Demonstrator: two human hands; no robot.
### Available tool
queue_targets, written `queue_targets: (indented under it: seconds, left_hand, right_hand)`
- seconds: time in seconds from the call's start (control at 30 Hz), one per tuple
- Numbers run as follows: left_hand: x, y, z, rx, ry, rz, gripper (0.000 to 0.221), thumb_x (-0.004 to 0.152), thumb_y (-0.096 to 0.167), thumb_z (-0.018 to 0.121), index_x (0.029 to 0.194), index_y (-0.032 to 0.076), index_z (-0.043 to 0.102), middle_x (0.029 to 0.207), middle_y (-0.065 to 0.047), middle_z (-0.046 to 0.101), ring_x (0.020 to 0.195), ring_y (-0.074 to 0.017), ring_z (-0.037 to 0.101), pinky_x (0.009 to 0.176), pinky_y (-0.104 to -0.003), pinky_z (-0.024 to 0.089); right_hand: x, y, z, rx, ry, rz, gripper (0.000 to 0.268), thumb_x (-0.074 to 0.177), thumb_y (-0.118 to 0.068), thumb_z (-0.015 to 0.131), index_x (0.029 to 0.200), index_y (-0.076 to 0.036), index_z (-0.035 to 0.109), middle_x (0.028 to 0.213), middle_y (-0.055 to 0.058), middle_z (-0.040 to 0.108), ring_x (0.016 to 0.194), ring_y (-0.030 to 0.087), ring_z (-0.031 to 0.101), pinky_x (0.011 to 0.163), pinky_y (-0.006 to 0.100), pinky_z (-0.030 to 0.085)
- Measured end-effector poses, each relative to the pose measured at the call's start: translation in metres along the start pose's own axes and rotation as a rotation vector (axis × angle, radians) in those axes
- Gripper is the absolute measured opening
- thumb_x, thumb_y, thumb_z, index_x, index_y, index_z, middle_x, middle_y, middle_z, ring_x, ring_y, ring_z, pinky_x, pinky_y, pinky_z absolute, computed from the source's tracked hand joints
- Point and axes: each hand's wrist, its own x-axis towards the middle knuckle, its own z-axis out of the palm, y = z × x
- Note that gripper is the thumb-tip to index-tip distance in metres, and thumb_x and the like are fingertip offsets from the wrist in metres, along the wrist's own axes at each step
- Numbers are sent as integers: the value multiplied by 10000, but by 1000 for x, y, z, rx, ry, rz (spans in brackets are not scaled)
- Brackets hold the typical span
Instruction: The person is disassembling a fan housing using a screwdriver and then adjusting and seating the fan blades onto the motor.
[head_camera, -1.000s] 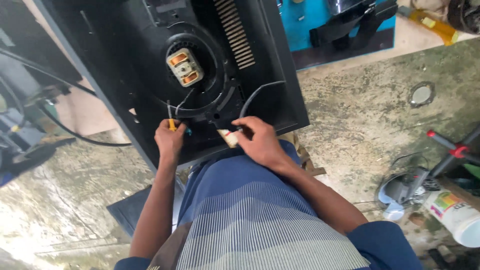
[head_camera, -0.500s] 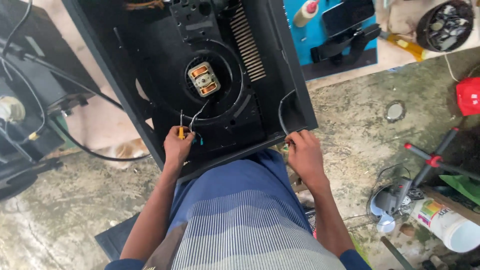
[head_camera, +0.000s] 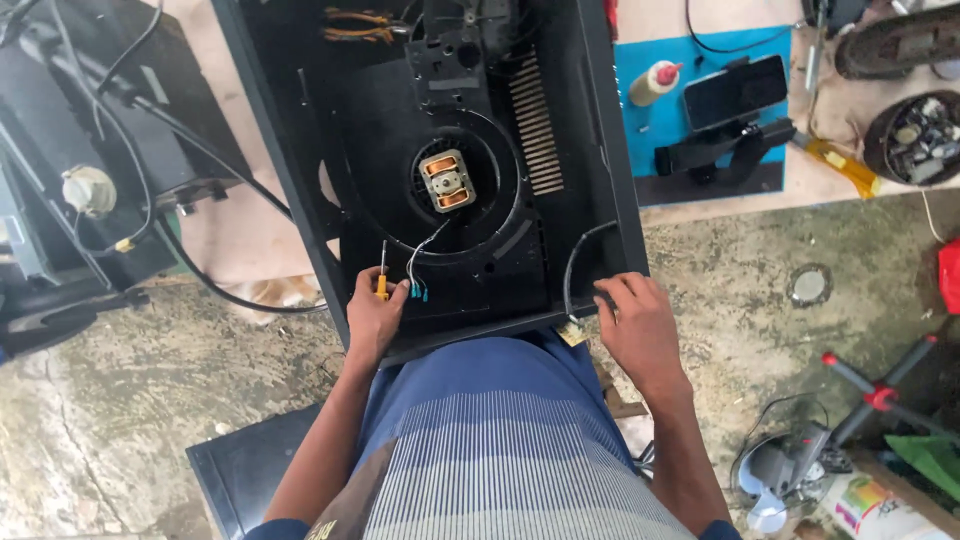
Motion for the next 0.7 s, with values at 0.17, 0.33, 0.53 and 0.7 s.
queue_targets:
  seconds: [0.17, 0.33, 0.53, 0.7]
  left_hand:
    - [-12, -2, -5, -174, -33, 75, 287, 1080, 271, 561, 1234, 85, 715, 954, -128, 769, 538, -177, 602, 557, -348, 544]
    - [-37, 33, -4, -645, -313, 283, 322, 1080, 213, 494, 1287, 20, 648, 960, -190, 744, 492, -163, 636, 505, -316, 551]
    - [-71, 75, 17, -689, -414, 572, 309, 1105, 207, 457, 1289, 74, 668, 1307, -163, 655, 1253, -246, 588, 1097, -444, 448]
    - [-61, 68, 32, -434, -453, 792, 368, 1089, 220, 516, 1431, 140, 625, 1399, -145, 558, 1337, -309, 473, 1161, -489, 341]
  right_hand:
    - [22, -24, 15, 127, 105, -135, 192, 1033, -123, 681, 1187, -201, 766, 1025, -5, 722, 1040, 236, 720, 953, 402, 534]
    - [45, -95, 0, 538, -119, -199, 220, 1002, -97, 687, 1202, -114, 778, 1048, 126, 798, 993, 329, 761, 931, 413, 571]
    - [62, -148, -11, 845, -463, 64, 646, 879, -219, 833, 1449, -107, 549, 1168, 229, 767, 1117, 428, 750, 977, 547, 601]
    - [59, -127, 5, 872, -446, 120, 536, 882, -285, 861, 1323, -131, 598, 1115, 183, 784, 1098, 377, 764, 941, 521, 615]
